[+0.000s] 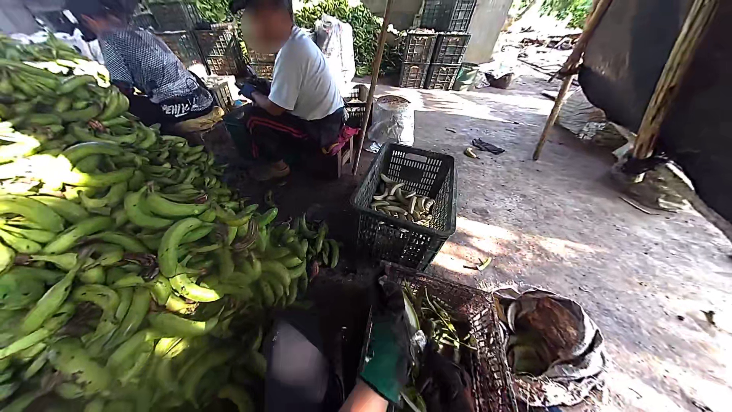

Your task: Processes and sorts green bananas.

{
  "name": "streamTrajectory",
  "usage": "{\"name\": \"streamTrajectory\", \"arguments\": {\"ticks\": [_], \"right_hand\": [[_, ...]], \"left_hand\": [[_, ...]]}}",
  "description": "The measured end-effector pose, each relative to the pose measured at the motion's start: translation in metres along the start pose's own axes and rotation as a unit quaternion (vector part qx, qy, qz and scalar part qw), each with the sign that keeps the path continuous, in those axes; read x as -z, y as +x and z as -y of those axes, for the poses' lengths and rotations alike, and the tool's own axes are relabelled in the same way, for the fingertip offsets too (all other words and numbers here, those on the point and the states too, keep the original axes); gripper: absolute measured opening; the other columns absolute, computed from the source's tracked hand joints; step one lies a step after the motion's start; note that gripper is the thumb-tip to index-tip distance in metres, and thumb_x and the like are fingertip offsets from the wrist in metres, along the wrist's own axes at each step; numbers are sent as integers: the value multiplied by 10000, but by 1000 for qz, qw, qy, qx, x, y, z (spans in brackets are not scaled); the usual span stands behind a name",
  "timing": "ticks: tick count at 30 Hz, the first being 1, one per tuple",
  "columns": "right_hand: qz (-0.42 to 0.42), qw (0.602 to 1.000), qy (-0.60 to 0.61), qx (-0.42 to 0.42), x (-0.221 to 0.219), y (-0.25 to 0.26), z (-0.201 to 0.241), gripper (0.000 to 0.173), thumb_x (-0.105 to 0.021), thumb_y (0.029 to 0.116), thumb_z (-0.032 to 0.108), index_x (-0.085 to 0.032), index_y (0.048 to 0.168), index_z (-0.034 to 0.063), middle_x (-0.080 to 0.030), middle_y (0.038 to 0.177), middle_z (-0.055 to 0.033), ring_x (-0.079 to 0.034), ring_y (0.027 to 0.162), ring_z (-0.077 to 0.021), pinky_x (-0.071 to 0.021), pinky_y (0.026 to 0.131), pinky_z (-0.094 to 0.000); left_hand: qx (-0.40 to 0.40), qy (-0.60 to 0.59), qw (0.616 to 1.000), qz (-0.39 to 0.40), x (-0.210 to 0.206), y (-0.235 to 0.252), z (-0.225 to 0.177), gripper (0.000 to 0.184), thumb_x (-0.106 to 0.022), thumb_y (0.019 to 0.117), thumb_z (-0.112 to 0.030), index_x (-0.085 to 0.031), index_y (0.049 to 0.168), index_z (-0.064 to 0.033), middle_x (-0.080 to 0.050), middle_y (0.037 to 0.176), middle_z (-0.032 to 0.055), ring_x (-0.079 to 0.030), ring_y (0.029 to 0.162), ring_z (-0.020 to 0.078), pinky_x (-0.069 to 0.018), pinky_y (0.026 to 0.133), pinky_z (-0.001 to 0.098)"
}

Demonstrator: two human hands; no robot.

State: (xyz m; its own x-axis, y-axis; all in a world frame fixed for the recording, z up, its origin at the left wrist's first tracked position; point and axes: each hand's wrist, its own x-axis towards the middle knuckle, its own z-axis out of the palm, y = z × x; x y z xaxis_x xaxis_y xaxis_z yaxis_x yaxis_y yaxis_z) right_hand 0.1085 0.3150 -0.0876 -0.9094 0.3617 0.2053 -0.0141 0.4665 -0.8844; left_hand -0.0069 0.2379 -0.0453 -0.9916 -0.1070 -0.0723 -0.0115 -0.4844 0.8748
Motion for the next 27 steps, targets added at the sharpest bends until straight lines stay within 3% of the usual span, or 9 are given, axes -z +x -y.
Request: {"name": "streamTrajectory", "arguments": {"ticks": [2, 5, 9, 12, 15, 17, 19, 24, 27], "right_hand": [[-19, 999, -32, 22, -2, 5, -13, 354, -586, 927, 110, -658, 1214, -85, -670, 1140, -255, -650, 1062, -354, -529, 948, -522], [12, 990, -141, 21, 21, 41, -5, 421, -575, 924, 74, -669, 1334, 57, -665, 1260, -247, -622, 1154, -483, -463, 950, -705], [103, 980, -169, -25, 34, 75, 5, 433, -529, 1004, 139, -625, 1414, 243, -646, 1342, -136, -614, 1227, -349, -458, 1024, -639], [119, 979, -159, -54, 35, 81, -1, 441, -446, 1062, 158, -568, 1476, 247, -611, 1413, -137, -588, 1291, -321, -431, 1092, -584], [50, 991, -111, -50, 34, 73, -6, 412, -449, 1047, 107, -588, 1434, 89, -629, 1381, -172, -593, 1293, -297, -431, 1127, -495], [14, 990, -132, -38, 26, 49, 2, 413, -558, 959, 63, -648, 1362, 72, -648, 1285, -240, -614, 1193, -424, -461, 1017, -630], [-30, 986, -163, 21, 11, 19, 1, 424, -635, 876, 95, -722, 1288, 141, -673, 1221, -236, -626, 1126, -479, -460, 941, -706], [3, 972, -233, -7, 18, 34, 8, 474, -662, 906, 104, -688, 1349, 269, -665, 1259, -225, -606, 1165, -488, -449, 953, -703], [-20, 964, -255, 68, 18, 40, 9, 501, -707, 804, 134, -724, 1293, 246, -688, 1156, -233, -655, 1033, -491, -490, 834, -701]], "left_hand": [[5, -21, 1000, -11, -4, -10, 1, 567, -518, 1007, -123, -311, 1522, -10, -547, 1311, 109, -553, 1089, 60, -471, 944, 222], [56, 82, 993, 62, -2, -18, 2, 410, -520, 1023, -102, -481, 1413, 17, -616, 1223, 105, -586, 1030, 68, -486, 906, 225], [92, 324, 912, 235, 14, -4, -29, 356, -415, 1090, -159, -553, 1360, 27, -647, 1141, 136, -592, 987, 104, -487, 903, 270], [171, 309, 864, 358, 32, -6, -36, 344, -500, 1026, -96, -549, 1349, 10, -637, 1132, 81, -588, 973, 61, -500, 890, 252], [170, 259, 920, 239, 25, -7, -23, 339, -483, 1061, -144, -535, 1349, 28, -628, 1118, 107, -589, 958, 90, -507, 865, 281], [173, 137, 969, 115, 17, -1, -14, 357, -422, 1093, -186, -510, 1379, 9, -637, 1139, 121, -617, 957, 115, -531, 852, 303], [181, 18, 983, -4, 6, 1, -6, 317, -364, 1109, -238, -580, 1179, -17, -654, 884, 74, -649, 726, 114, -571, 641, 289], [207, 4, 977, 52, 9, -7, 9, 280, -378, 1092, -175, -601, 1128, -10, -653, 828, 55, -647, 694, 110, -567, 617, 279], [118, 138, 982, 46, 5, -2, 3, 297, -393, 1096, -123, -570, 1246, 62, -624, 1017, 100, -594, 868, 78, -509, 791, 232]]}}
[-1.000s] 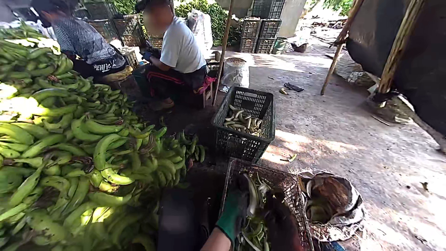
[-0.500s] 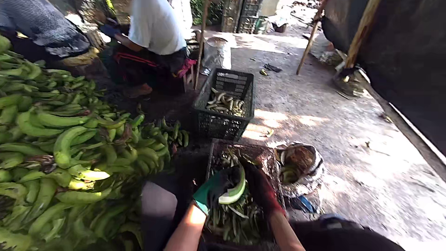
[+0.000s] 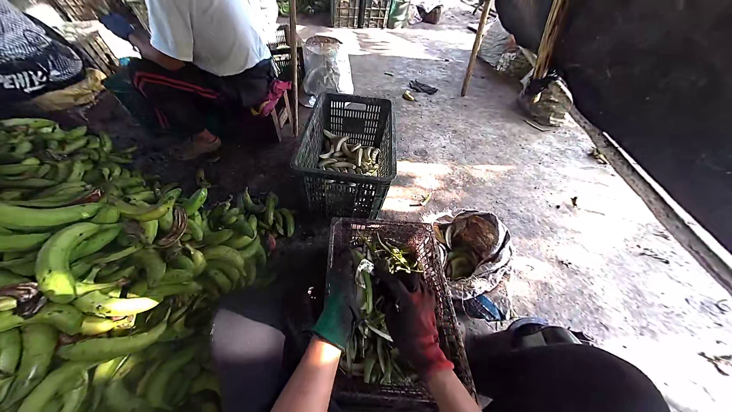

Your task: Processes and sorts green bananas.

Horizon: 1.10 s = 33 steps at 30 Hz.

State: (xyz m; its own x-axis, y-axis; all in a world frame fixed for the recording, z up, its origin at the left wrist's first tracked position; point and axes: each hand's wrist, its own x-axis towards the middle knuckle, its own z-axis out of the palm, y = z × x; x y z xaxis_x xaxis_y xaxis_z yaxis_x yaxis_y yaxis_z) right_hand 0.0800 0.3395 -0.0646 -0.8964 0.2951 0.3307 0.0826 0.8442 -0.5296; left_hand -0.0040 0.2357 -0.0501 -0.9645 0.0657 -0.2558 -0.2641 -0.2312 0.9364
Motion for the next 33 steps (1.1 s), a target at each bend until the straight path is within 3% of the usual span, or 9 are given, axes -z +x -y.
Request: {"name": "streamTrajectory", "arguments": {"ticks": [4, 6, 11, 13, 17, 21, 26, 29, 33], "right_hand": [[165, 984, 19, -65, 8, 32, 0, 436, -538, 1003, 220, -613, 1426, 298, -679, 1246, -177, -669, 1084, -390, -512, 912, -613], [222, 969, 62, -87, 3, 46, -14, 417, -430, 1060, 275, -589, 1445, 291, -677, 1302, -111, -651, 1179, -306, -498, 1003, -549], [180, 967, 116, -136, -1, 43, -26, 407, -492, 1043, 231, -593, 1437, 215, -655, 1324, -123, -636, 1200, -293, -494, 1029, -527], [137, 982, 103, -77, -1, 13, -15, 413, -606, 946, 149, -673, 1352, 182, -674, 1249, -181, -664, 1104, -367, -520, 947, -586], [9, 994, 84, 72, -22, -22, -4, 398, -661, 840, 239, -762, 1220, 302, -727, 1106, -124, -692, 997, -365, -526, 842, -626], [129, 979, 152, -36, -26, 6, 1, 355, -629, 921, 146, -740, 1253, 209, -681, 1236, -160, -644, 1134, -366, -489, 964, -609], [122, 983, 92, -102, -34, 22, 11, 426, -603, 949, 158, -679, 1357, 257, -668, 1253, -206, -648, 1116, -410, -502, 936, -615], [126, 951, 223, -176, -31, 33, -15, 427, -476, 1041, 136, -571, 1457, 147, -626, 1380, -144, -601, 1259, -272, -468, 1084, -473], [87, 961, 257, -57, -10, 11, -18, 391, -542, 984, 148, -656, 1350, 69, -676, 1263, -153, -642, 1163, -243, -514, 1027, -430]], "left_hand": [[-26, 269, 960, 75, 9, -5, -9, 381, -429, 1081, -102, -516, 1379, 119, -562, 1378, 278, -543, 1288, 268, -388, 1121, 368], [15, 261, 957, 123, 15, -4, -15, 406, -410, 1102, -191, -531, 1367, 92, -601, 1311, 225, -580, 1189, 192, -441, 1054, 327], [90, 4, 992, 85, 17, 7, -14, 328, -409, 1105, -242, -629, 1097, 0, -649, 747, 35, -623, 597, 74, -552, 544, 240], [105, -139, 981, 88, 26, 17, -2, 404, -312, 1120, -296, -612, 1141, -26, -664, 778, 45, -647, 622, 98, -566, 548, 259], [159, -261, 946, 107, 28, 26, 2, 476, -219, 1121, -322, -587, 965, -63, -629, 668, 35, -619, 532, 94, -538, 479, 227], [217, -283, 926, 126, 27, 25, 7, 515, -254, 1099, -409, -603, 919, -77, -625, 653, 61, -625, 527, 143, -537, 456, 286], [180, -236, 946, 133, 29, 20, 1, 474, -226, 1110, -350, -599, 986, -85, -653, 713, 54, -650, 589, 128, -562, 508, 280], [195, -274, 923, 188, 33, 14, 4, 500, -250, 1098, -387, -638, 1091, -71, -663, 744, 74, -645, 558, 140, -566, 473, 291], [166, -272, 938, 135, 32, 21, -8, 455, -254, 1107, -282, -635, 1128, -33, -706, 836, 107, -693, 673, 173, -597, 574, 315]]}}
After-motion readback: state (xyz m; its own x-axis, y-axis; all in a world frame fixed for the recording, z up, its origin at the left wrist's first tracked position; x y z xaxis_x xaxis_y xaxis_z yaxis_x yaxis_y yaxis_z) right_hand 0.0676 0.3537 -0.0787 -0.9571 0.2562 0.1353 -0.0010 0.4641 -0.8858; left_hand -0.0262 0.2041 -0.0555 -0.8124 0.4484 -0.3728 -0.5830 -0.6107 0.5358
